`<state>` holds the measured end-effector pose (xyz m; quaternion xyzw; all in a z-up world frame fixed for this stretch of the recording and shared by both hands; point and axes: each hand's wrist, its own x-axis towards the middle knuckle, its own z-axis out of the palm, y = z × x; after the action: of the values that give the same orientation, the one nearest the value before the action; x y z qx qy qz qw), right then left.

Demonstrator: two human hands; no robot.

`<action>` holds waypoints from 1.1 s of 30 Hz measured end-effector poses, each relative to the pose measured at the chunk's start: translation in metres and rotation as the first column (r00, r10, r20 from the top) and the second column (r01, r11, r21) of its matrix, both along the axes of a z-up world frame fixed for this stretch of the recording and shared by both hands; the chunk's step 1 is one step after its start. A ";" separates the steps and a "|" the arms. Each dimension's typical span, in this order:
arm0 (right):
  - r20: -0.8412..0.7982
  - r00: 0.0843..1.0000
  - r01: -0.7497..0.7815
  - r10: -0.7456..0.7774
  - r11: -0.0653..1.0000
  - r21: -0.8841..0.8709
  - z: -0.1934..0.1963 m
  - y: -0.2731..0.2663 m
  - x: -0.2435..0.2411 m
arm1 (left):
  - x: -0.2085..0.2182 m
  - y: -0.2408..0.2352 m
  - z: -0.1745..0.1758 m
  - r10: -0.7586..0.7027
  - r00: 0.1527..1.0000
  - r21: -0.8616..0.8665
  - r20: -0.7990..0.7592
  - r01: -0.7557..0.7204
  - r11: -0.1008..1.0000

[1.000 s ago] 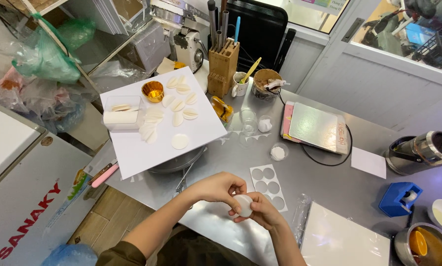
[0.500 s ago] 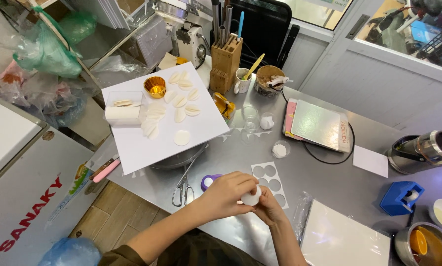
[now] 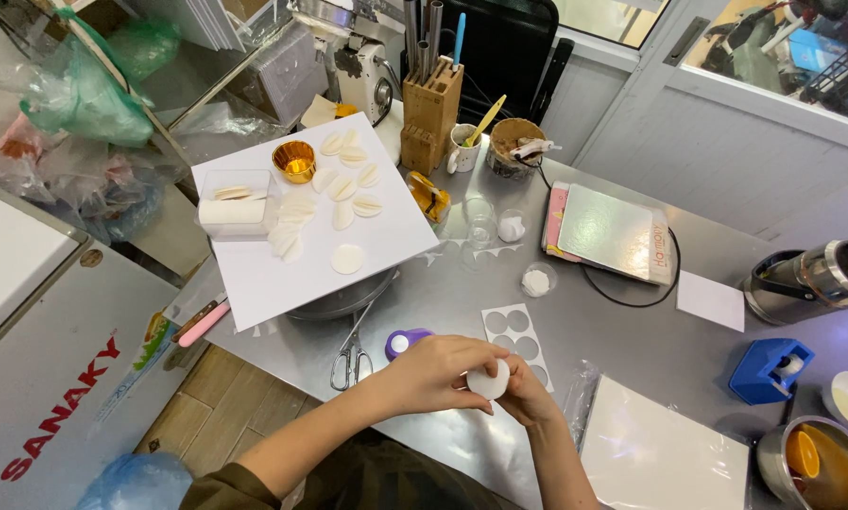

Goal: Cutting out and punching circular paper shapes, then assembling and packaging them.

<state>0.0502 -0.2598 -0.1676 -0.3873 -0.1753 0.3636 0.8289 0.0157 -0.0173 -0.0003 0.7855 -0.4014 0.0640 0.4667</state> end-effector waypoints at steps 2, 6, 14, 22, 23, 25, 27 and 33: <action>0.037 0.999 0.005 -0.005 1.000 -0.018 -0.009 -0.003 0.002 | 0.000 -0.001 0.002 0.000 1.000 0.002 -0.019 0.000 1.000; 0.085 0.996 0.028 -0.021 0.996 -0.082 -0.012 -0.005 0.002 | -0.001 -0.001 0.002 -0.007 0.998 0.031 -0.063 0.009 0.999; 0.089 0.996 0.033 -0.032 0.999 -0.011 0.016 0.009 -0.002 | 0.001 0.000 0.012 -0.017 0.995 0.042 -0.094 0.021 0.999; 0.066 0.998 0.013 -0.015 1.000 0.025 0.009 0.016 -0.002 | -0.002 0.008 0.003 -0.004 1.000 0.034 0.003 0.004 0.999; 0.071 0.997 0.008 -0.010 0.999 0.031 0.011 0.018 -0.002 | -0.002 0.009 0.004 0.004 1.000 0.025 0.029 -0.004 1.000; 0.078 0.997 0.002 -0.005 0.999 0.037 0.015 0.022 -0.002 | -0.002 0.010 0.004 0.012 0.998 0.016 0.057 -0.013 1.000; 0.091 0.996 0.003 -0.004 1.000 0.017 0.019 0.026 -0.003 | -0.002 0.013 0.002 0.024 0.997 0.015 0.068 -0.025 1.000; 0.032 0.996 0.085 -0.083 0.993 -0.083 0.003 0.039 -0.006 | -0.011 0.032 -0.005 0.109 0.988 -0.006 0.106 -0.109 0.994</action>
<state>0.0447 -0.2207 -0.1641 -0.4340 -0.1555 0.3297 0.8239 0.0051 0.0149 -0.0049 0.8018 -0.3819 0.1311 0.4406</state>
